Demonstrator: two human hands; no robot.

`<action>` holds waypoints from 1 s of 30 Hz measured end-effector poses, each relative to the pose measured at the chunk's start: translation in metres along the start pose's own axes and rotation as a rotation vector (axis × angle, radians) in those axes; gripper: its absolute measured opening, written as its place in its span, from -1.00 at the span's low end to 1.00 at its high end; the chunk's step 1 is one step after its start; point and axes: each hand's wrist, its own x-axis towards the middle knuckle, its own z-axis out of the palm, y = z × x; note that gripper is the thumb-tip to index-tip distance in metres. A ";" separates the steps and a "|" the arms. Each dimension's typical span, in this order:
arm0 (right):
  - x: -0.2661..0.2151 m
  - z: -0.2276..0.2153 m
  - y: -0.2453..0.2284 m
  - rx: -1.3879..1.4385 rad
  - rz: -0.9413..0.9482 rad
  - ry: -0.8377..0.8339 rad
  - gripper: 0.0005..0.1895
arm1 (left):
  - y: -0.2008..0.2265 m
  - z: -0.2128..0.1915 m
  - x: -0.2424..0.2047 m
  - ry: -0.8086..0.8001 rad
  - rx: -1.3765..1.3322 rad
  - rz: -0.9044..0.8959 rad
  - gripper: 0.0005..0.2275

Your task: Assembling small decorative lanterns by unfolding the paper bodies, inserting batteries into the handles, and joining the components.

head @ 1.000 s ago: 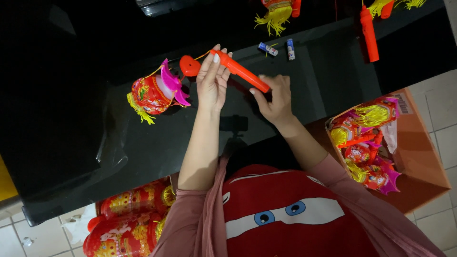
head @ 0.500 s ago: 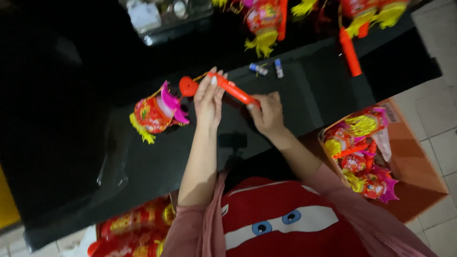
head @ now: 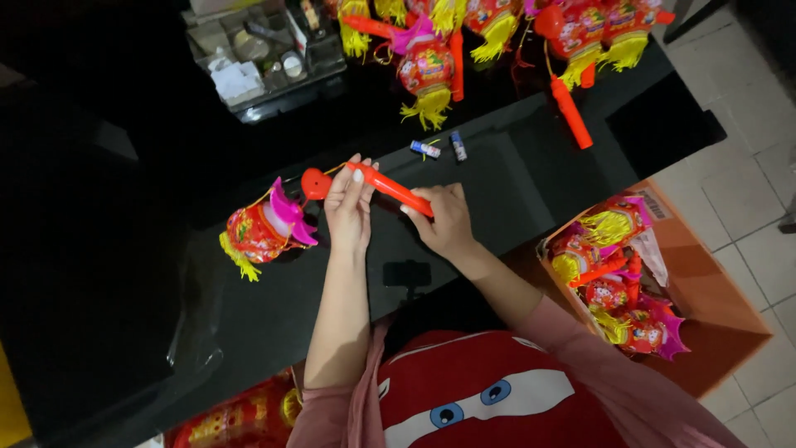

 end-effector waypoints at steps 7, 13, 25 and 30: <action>-0.005 0.003 0.006 -0.027 0.051 -0.046 -0.81 | -0.003 -0.001 0.000 -0.011 0.022 0.010 -0.68; 0.002 0.005 -0.003 0.013 0.024 0.008 -0.71 | 0.000 0.001 -0.005 -0.026 0.056 0.029 -0.69; 0.034 -0.021 -0.033 -0.013 0.069 -0.058 -0.71 | -0.002 0.011 -0.023 -0.078 0.092 0.124 -0.71; 0.057 -0.053 -0.055 0.517 0.314 -0.276 -0.82 | 0.022 0.020 -0.034 -0.210 0.048 0.283 -0.70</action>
